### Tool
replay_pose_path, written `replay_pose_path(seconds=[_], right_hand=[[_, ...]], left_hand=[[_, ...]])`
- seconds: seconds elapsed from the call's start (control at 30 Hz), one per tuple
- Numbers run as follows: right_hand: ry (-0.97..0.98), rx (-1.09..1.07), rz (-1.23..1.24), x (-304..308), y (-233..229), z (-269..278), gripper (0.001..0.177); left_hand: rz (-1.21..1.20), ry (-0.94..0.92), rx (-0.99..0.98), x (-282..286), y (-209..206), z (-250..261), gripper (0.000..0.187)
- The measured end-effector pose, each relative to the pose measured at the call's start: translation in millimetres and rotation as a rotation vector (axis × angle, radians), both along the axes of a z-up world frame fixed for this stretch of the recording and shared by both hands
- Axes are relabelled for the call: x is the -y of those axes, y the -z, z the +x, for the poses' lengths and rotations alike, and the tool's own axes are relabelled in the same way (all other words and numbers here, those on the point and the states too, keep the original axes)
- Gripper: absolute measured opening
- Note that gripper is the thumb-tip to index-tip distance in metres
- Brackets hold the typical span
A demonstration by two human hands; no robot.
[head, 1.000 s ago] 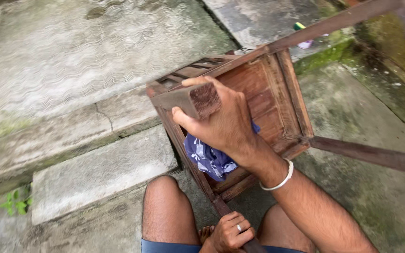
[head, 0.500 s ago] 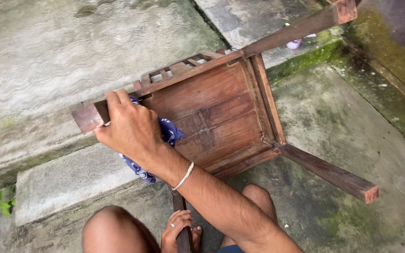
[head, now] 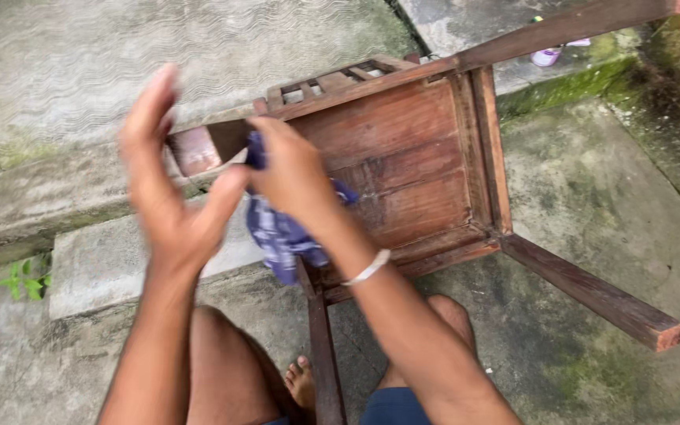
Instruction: The person wipes down a wooden chair by hand with a blue patterned cloth, cleaning the slats, seat bottom, and legs.
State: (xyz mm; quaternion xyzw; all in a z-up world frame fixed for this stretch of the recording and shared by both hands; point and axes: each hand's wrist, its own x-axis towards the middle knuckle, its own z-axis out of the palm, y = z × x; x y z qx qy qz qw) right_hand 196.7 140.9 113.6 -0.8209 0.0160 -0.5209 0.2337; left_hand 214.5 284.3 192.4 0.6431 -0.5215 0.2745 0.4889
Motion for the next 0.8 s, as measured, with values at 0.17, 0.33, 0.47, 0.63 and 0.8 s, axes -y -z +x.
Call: replay_pose_path(seconds=[0.17,0.33,0.47,0.63,0.8], right_hand=[[-0.257,-0.428,1.423,74.7,67.8,-87.4,0.034],[-0.242,-0.244,1.800,102.9,140.1,-124.7,0.021],[-0.119,0.085,1.571,101.0,171.1,-85.7,0.018],[-0.290,-0.031,1.422,68.3,225.8,51.7,0.019],[-0.216,-0.252,0.658,17.0,292.2,98.3,0.050]], left_hand=[[-0.222,0.060,-0.043,42.7,8.8,32.1,0.017],[-0.409,0.322,-0.239,49.0,44.2,46.9,0.028],[-0.423,0.404,-0.291,44.5,44.7,45.9,0.032],[-0.406,0.438,-0.369,40.4,30.6,40.0,0.034],[-0.375,0.381,-0.439,27.9,37.8,37.6,0.039]])
